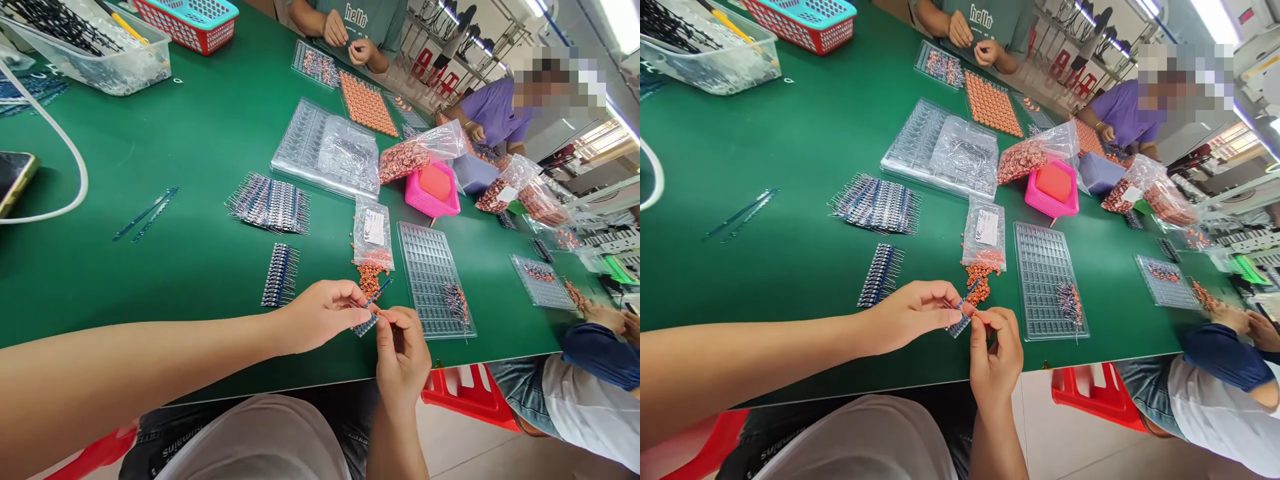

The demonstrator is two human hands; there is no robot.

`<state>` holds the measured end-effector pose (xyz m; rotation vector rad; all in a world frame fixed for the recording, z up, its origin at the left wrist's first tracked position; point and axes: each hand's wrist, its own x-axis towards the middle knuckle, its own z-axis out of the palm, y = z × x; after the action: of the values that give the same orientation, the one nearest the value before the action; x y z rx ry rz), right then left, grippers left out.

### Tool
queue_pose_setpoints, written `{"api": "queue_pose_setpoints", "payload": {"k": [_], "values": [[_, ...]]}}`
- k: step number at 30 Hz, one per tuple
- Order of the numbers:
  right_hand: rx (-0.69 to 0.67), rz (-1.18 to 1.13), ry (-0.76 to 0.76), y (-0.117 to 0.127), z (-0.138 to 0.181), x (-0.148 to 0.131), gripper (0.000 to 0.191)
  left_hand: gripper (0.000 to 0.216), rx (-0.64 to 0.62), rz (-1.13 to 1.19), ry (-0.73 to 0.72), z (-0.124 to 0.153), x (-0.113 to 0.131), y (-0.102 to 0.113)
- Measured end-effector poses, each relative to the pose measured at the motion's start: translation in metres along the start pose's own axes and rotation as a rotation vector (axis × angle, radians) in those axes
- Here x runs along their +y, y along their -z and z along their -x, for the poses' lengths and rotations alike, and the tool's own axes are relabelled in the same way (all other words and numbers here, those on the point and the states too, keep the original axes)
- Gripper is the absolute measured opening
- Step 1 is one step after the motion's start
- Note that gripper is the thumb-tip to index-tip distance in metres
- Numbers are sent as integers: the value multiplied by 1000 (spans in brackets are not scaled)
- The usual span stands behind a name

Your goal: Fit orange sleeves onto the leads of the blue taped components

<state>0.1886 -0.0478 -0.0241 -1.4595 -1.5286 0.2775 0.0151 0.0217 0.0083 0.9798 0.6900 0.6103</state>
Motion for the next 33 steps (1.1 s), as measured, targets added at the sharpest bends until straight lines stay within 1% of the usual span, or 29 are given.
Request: {"api": "queue_pose_setpoints", "payload": {"k": [4, 8, 14, 21, 27, 33], "values": [[67, -9, 92, -2, 5, 1, 15, 10, -38, 13, -21, 5, -1, -3], [105, 8, 144, -1, 9, 3, 24, 13, -33, -120, -89, 8, -3, -5], [107, -25, 155, -1, 11, 2, 31, 13, -34, -319, -220, 11, -2, -5], [126, -29, 122, -1, 12, 4, 23, 7, -20, -481, -339, 13, -6, -4], [131, -3, 96, -2, 13, 3, 17, 9, -18, -600, -566, 11, -15, -2], [122, 41, 103, -1, 12, 0, 13, 11, -49, -685, -621, 13, -15, -1]]}}
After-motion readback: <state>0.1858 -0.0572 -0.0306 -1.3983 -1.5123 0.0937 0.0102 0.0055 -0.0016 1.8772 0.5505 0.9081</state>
